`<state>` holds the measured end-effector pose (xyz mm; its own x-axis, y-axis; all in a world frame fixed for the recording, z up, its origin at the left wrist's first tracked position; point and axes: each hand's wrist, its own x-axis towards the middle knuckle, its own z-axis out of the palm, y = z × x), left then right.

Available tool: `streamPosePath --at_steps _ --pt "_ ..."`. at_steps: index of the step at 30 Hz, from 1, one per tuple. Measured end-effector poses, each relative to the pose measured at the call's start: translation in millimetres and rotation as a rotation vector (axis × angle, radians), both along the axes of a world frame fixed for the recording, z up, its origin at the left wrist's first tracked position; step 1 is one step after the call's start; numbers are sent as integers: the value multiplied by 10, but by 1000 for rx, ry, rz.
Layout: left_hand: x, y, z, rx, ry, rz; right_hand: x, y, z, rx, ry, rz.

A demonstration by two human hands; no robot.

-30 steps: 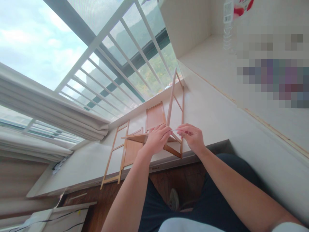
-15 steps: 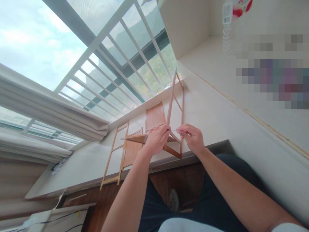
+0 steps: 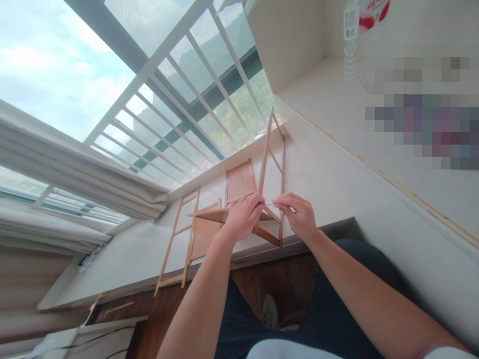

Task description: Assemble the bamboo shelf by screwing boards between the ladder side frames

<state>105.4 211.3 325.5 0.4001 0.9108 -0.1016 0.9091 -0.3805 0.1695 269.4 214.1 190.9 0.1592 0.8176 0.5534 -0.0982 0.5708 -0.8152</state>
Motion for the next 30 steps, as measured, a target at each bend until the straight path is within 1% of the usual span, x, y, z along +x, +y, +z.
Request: streamPosePath --at_steps 8,15,17,24,30 --pt "27 -2 20 -10 7 5 9 15 4 -23 -4 -13" --pt "15 3 10 2 6 -13 23 7 24 107 -27 -68" --pt "9 10 3 4 4 -26 24 1 30 115 -40 -70" --pt "-21 35 -28 30 8 -71 0 -19 58 21 -59 -71" --pt "11 17 -6 13 13 -52 -15 -23 57 -46 -51 -68"
